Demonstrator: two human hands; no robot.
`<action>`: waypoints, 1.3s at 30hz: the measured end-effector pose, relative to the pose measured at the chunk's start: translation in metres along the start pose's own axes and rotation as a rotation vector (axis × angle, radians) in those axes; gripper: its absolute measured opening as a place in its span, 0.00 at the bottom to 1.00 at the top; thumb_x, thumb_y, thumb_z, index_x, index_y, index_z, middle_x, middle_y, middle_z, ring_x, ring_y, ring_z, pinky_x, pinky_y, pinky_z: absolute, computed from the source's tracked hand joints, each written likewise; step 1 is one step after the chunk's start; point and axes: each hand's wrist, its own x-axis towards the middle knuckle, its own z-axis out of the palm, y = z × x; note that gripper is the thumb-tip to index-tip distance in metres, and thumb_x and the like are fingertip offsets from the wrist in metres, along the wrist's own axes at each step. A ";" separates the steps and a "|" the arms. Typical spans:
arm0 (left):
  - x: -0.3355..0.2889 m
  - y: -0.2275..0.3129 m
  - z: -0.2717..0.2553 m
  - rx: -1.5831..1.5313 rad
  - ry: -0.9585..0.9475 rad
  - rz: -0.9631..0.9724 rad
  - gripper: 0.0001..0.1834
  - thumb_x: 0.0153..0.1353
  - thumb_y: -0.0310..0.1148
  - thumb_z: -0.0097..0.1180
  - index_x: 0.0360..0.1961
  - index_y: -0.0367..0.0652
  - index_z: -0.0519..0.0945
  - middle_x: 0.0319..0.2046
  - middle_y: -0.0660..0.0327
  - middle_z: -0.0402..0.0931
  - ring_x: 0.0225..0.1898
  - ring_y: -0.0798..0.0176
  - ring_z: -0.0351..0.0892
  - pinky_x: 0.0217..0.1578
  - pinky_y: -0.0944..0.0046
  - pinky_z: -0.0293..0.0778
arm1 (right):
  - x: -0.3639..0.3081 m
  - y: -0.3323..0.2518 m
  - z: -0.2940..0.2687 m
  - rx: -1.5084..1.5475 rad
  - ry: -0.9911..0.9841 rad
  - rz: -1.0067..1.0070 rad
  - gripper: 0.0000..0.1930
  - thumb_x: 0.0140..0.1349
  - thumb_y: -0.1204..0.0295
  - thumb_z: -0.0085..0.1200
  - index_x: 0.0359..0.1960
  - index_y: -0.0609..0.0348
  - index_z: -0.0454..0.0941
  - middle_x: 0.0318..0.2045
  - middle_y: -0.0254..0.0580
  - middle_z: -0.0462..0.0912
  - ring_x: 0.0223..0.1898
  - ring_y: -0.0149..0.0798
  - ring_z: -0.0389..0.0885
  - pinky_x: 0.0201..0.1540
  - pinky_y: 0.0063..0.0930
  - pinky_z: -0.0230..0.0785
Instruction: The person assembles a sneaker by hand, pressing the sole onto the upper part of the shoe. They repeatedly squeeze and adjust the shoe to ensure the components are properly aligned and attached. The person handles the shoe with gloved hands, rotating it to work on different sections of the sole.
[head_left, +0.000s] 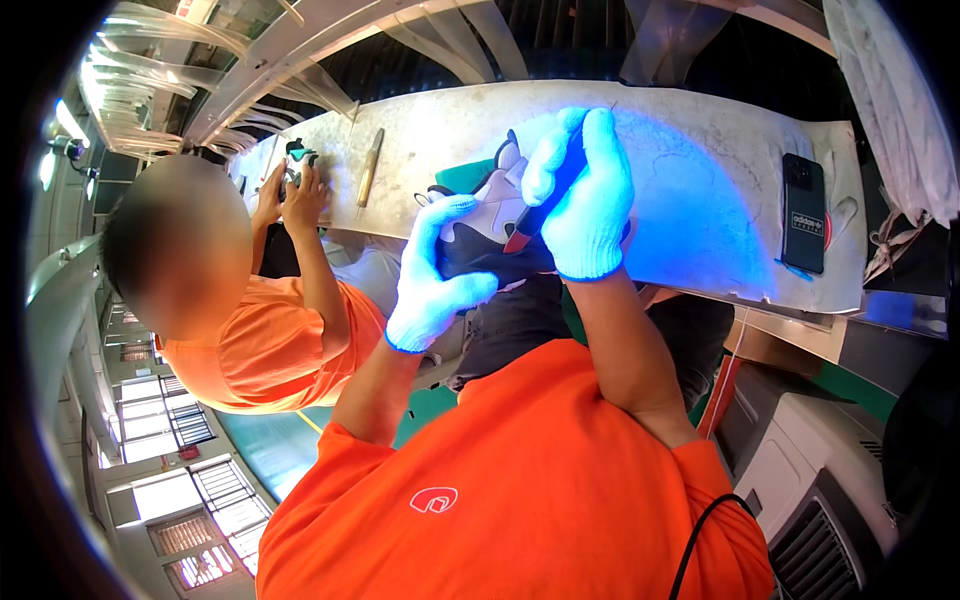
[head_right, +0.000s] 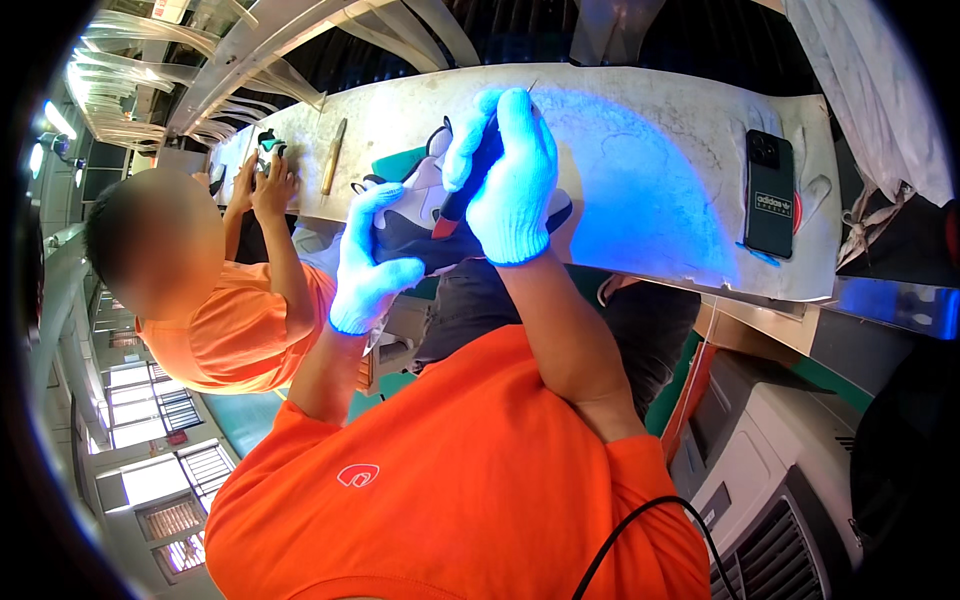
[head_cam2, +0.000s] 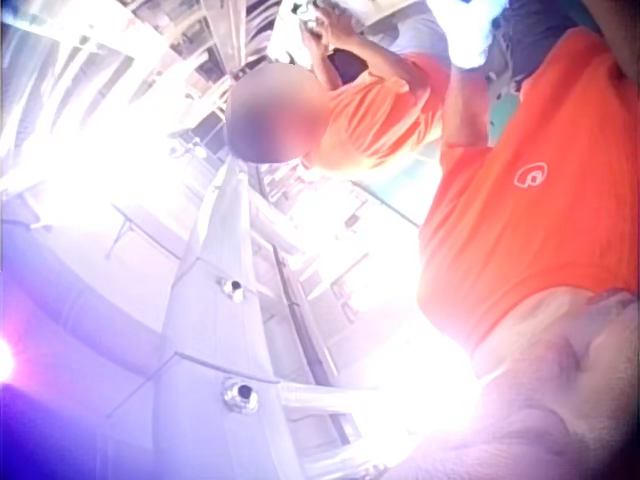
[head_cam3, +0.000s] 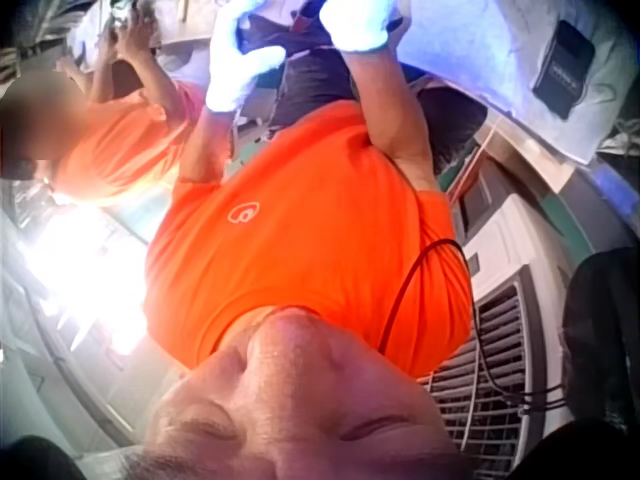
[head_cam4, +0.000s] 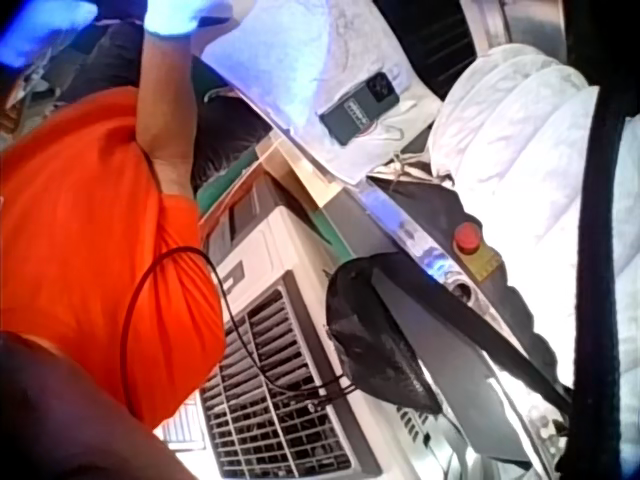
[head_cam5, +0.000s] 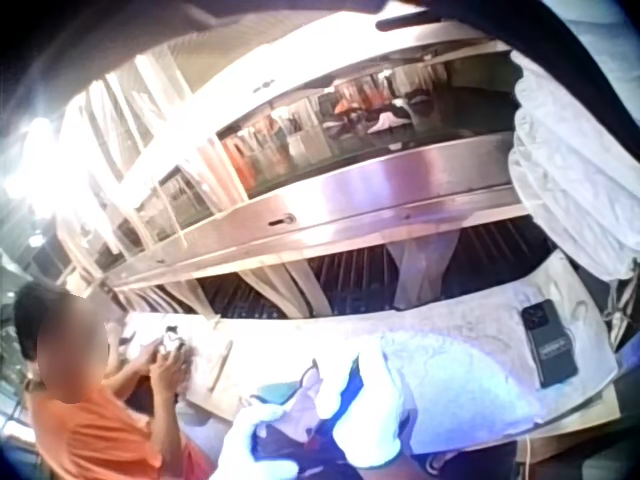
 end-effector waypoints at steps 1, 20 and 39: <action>0.002 -0.006 -0.001 0.008 0.023 0.007 0.44 0.48 0.27 0.83 0.69 0.42 0.79 0.65 0.58 0.76 0.67 0.57 0.77 0.71 0.56 0.74 | -0.003 0.001 0.001 -0.018 0.001 -0.009 0.19 0.90 0.53 0.46 0.47 0.55 0.80 0.25 0.40 0.82 0.20 0.36 0.77 0.24 0.32 0.72; -0.002 -0.010 -0.001 -0.136 0.154 -0.091 0.40 0.49 0.14 0.72 0.68 0.39 0.83 0.60 0.59 0.81 0.57 0.60 0.84 0.54 0.63 0.86 | 0.012 -0.012 -0.036 -0.009 -0.401 0.104 0.20 0.89 0.53 0.48 0.50 0.56 0.83 0.28 0.42 0.85 0.20 0.39 0.79 0.22 0.35 0.70; 0.012 0.000 -0.009 0.093 -0.008 -0.075 0.54 0.47 0.21 0.78 0.81 0.36 0.75 0.75 0.49 0.76 0.73 0.53 0.79 0.70 0.57 0.80 | 0.008 0.000 -0.021 -0.356 -0.020 -0.030 0.18 0.89 0.54 0.49 0.50 0.55 0.83 0.28 0.39 0.85 0.23 0.38 0.81 0.26 0.35 0.73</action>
